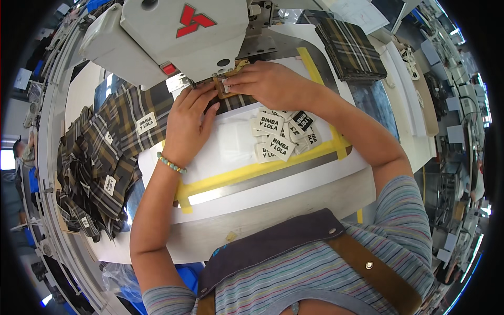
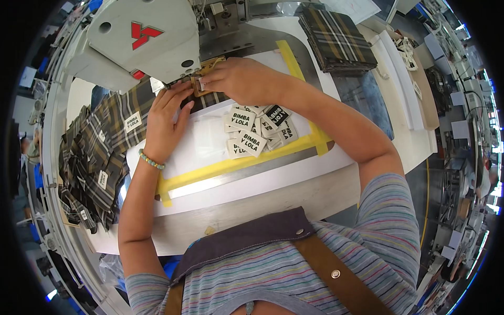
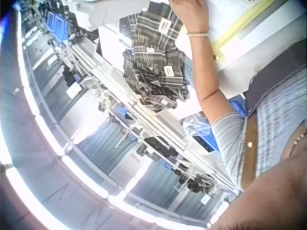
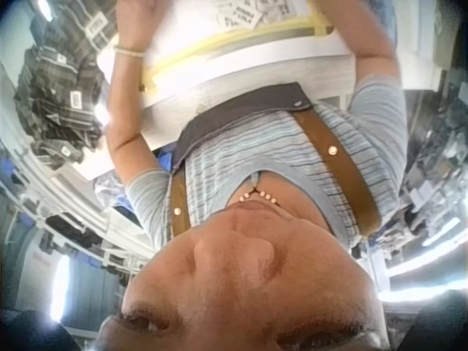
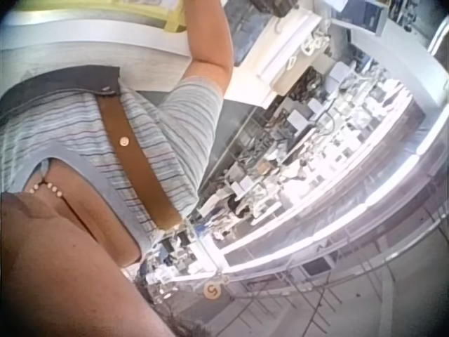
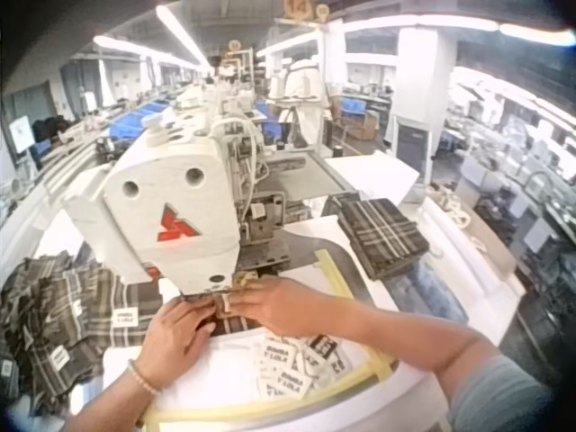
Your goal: The person operates an industrial sewing machine to attach small white labels to plaid fabric pieces. They pick up a fabric piece, place a label on it, and guide it through the machine to stitch the label in place. The finished pieces are stacked on the left side of the table.
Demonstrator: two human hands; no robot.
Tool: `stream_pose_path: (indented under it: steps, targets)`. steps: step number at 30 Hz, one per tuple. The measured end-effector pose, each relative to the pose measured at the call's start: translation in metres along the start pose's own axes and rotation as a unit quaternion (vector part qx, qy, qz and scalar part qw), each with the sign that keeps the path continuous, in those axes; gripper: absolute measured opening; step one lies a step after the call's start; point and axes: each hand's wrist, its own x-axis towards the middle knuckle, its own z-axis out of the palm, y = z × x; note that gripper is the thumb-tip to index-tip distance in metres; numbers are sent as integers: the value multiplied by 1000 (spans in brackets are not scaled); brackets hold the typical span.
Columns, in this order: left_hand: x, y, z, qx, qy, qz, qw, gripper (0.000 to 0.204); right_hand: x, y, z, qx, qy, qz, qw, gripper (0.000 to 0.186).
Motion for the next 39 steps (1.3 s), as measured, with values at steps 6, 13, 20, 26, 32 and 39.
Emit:
stream_pose_path:
  steps: [6,13,20,26,32,39]
  targets:
    - [1,5,-2,-9,-43,-26,999,30,1,-4,1,19,-9,22,1000,33]
    - [2,3,-7,7,-87,-30,996,38,-1,1,-1,73,-11,52,996,33]
    - [5,3,-13,46,-131,7,990,40,-5,7,2,42,-3,14,999,34]
    - [7,6,-17,63,-163,-1,985,42,-7,12,8,61,1,12,998,36]
    - [8,7,-20,69,-179,-6,981,44,-5,9,3,84,6,6,996,38]
    - [8,5,-21,80,-189,-5,979,45,-5,13,5,101,0,3,995,38]
